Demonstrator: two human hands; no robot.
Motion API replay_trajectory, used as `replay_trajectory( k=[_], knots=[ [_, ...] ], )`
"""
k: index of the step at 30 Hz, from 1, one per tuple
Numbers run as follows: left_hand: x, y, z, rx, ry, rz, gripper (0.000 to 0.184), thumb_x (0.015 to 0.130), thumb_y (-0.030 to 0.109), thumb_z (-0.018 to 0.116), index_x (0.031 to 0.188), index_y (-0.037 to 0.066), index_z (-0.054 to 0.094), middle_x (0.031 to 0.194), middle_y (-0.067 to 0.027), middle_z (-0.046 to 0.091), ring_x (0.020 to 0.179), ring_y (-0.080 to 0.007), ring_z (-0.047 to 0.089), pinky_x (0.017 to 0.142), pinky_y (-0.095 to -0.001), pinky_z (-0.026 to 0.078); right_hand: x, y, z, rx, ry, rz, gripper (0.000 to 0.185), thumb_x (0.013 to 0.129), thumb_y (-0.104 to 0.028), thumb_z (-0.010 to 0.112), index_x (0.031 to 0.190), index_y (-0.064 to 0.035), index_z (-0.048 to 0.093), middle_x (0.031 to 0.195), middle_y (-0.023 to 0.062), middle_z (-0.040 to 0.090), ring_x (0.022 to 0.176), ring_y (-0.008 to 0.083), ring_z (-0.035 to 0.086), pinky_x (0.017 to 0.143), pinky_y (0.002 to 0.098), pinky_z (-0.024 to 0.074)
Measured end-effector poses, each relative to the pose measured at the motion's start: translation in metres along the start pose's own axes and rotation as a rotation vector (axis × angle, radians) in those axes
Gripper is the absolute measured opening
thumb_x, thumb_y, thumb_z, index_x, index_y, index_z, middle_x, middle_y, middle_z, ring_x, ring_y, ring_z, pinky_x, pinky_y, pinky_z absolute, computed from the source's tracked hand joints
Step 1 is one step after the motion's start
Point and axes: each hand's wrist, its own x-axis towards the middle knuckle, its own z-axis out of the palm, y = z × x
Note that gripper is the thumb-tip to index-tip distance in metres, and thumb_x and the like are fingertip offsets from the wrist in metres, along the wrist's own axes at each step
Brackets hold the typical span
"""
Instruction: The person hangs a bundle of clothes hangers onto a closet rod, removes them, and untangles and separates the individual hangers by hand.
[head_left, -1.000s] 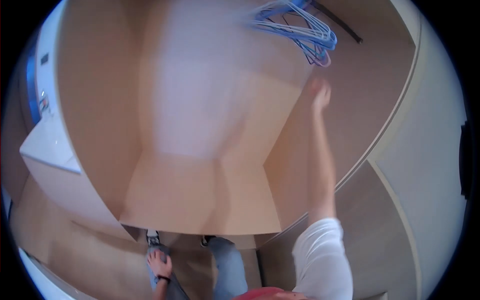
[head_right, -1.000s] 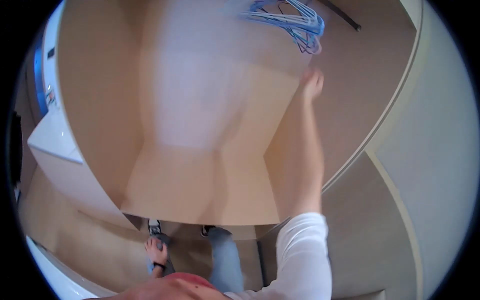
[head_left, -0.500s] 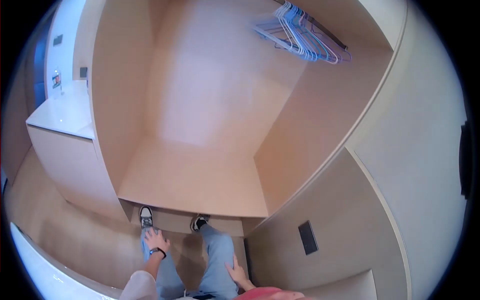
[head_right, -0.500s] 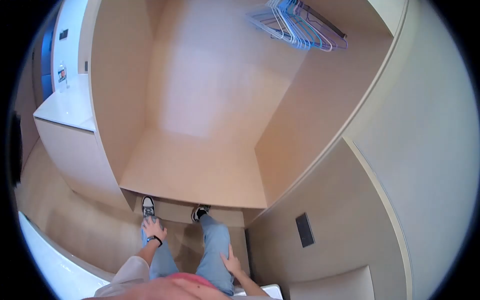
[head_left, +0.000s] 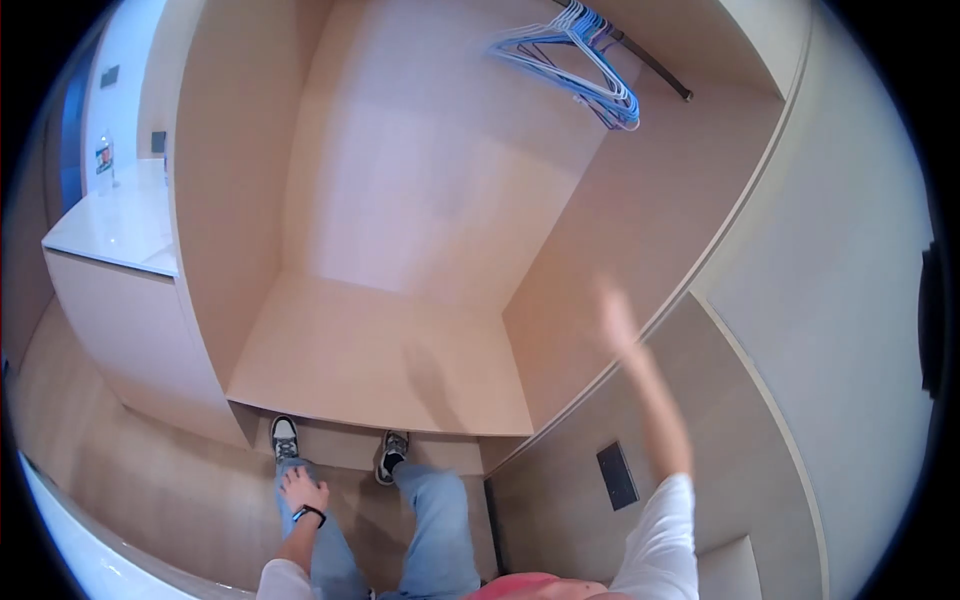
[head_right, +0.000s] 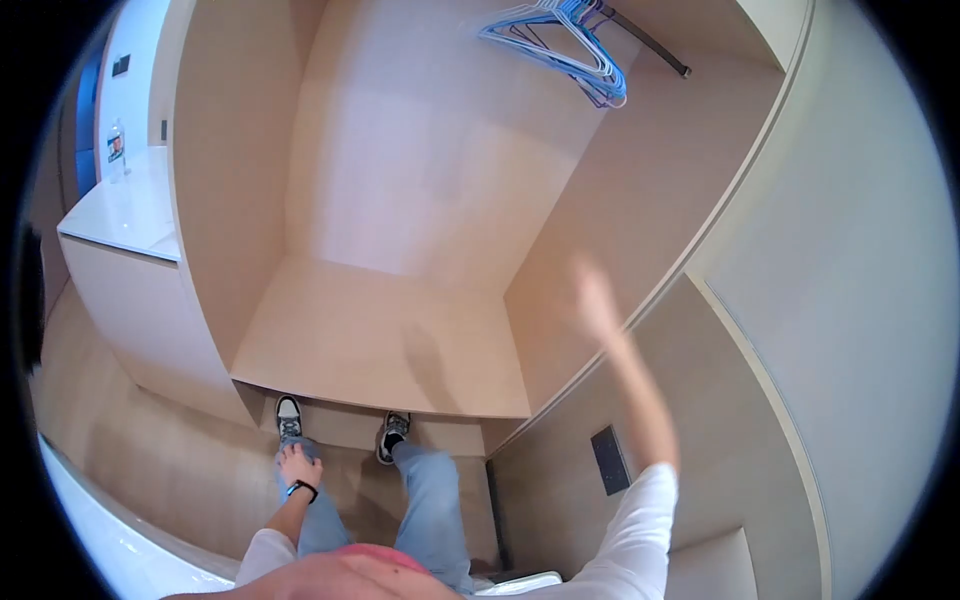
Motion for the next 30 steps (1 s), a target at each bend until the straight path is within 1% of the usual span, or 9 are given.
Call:
replay_trajectory(
  k=[2, 4, 7, 10, 13, 17, 21, 24, 30],
  knots=[
    [0.004, -0.003, -0.013, -0.061, 0.024, -0.033, 0.050, 0.074, 0.029, 0.072, 0.118, 0.011, 0.058, 0.125, -0.0120, 0.055, 0.116, -0.0339, 0.052, 0.097, -0.0508, 0.043, 0.132, 0.007, -0.112, 0.352, 0.521, 0.049, 0.036, 0.089, -0.016, 0.069, 0.119, 0.0025, 0.061, 0.114, 0.0182, 0.068, 0.108, 0.0293, 0.065, 0.092, 0.0395, 0.0509],
    [0.016, -0.016, -0.015, -0.156, -0.011, -0.132, 0.049, 0.074, 0.026, 0.073, 0.118, 0.010, 0.058, 0.123, -0.0125, 0.056, 0.113, -0.0351, 0.054, 0.097, -0.0484, 0.045, 0.229, 0.063, -0.175, 0.487, 0.637, 0.077, 0.031, 0.096, -0.025, 0.063, 0.116, -0.0017, 0.064, 0.108, 0.0131, 0.070, 0.099, 0.0200, 0.065, 0.086, 0.0337, 0.0515],
    [0.026, -0.038, -0.013, -0.126, 0.032, -0.100, 0.047, 0.074, 0.024, 0.073, 0.116, 0.009, 0.058, 0.121, -0.0134, 0.057, 0.111, -0.0359, 0.055, 0.097, -0.0455, 0.045, 0.313, 0.119, -0.205, 0.251, 0.629, 0.285, 0.093, 0.078, -0.075, 0.060, 0.145, -0.0115, 0.047, 0.146, 0.0228, 0.047, 0.134, 0.0364, 0.047, 0.109, 0.0442, 0.0374],
    [0.030, -0.026, -0.040, -0.119, 0.062, -0.102, 0.044, 0.073, 0.024, 0.073, 0.112, 0.007, 0.058, 0.123, -0.0132, 0.056, 0.119, -0.0338, 0.050, 0.101, -0.0460, 0.043, 0.360, 0.132, -0.174, 0.108, 0.522, 0.496, 0.116, 0.064, -0.086, 0.061, 0.154, -0.0171, 0.033, 0.154, 0.0246, 0.034, 0.140, 0.0431, 0.036, 0.112, 0.0580, 0.0286],
    [0.038, -0.025, -0.028, -0.049, 0.206, -0.049, 0.046, 0.073, 0.026, 0.074, 0.112, 0.007, 0.059, 0.128, -0.0141, 0.054, 0.126, -0.0354, 0.044, 0.107, -0.0479, 0.037, 0.368, 0.089, -0.150, -0.162, 0.324, 0.677, 0.132, 0.055, -0.091, 0.062, 0.158, -0.0211, 0.019, 0.157, 0.0250, 0.027, 0.142, 0.0474, 0.030, 0.110, 0.0682, 0.0220],
    [0.037, -0.016, -0.031, 0.040, 0.175, -0.052, 0.042, 0.072, 0.027, 0.073, 0.107, 0.006, 0.061, 0.133, -0.0154, 0.051, 0.130, -0.0388, 0.040, 0.110, -0.0513, 0.031, 0.395, 0.093, -0.114, -0.045, 0.314, 0.704, 0.134, 0.054, -0.092, 0.061, 0.158, -0.0194, 0.018, 0.154, 0.0272, 0.031, 0.144, 0.0457, 0.027, 0.110, 0.0655, 0.0211],
    [0.037, -0.016, -0.044, 0.009, 0.114, -0.034, 0.040, 0.072, 0.027, 0.073, 0.104, 0.007, 0.061, 0.134, -0.0147, 0.050, 0.131, -0.0387, 0.039, 0.108, -0.0504, 0.032, 0.418, 0.089, -0.096, 0.083, 0.326, 0.825, 0.117, 0.068, -0.093, 0.046, 0.156, -0.0181, 0.028, 0.154, 0.0215, 0.037, 0.146, 0.0420, 0.025, 0.114, 0.0635, 0.0186],
    [0.037, -0.022, -0.041, 0.007, 0.091, -0.018, 0.039, 0.072, 0.025, 0.073, 0.104, 0.006, 0.061, 0.134, -0.0137, 0.050, 0.131, -0.0391, 0.039, 0.109, -0.0507, 0.032, 0.422, 0.123, -0.106, -0.261, 0.485, 0.686, 0.106, 0.077, -0.088, 0.040, 0.155, -0.0182, 0.031, 0.156, 0.0181, 0.035, 0.148, 0.0390, 0.022, 0.115, 0.0606, 0.0186],
    [0.039, -0.033, -0.038, -0.045, 0.168, -0.021, 0.037, 0.073, 0.023, 0.073, 0.104, 0.007, 0.060, 0.138, -0.0123, 0.049, 0.134, -0.0394, 0.038, 0.111, -0.0518, 0.030, 0.413, 0.170, -0.092, 0.214, 0.335, 0.734, 0.101, 0.084, -0.084, 0.030, 0.148, -0.0067, 0.042, 0.144, 0.0253, 0.046, 0.133, 0.0398, 0.043, 0.106, 0.0593, 0.0321]
  ],
)
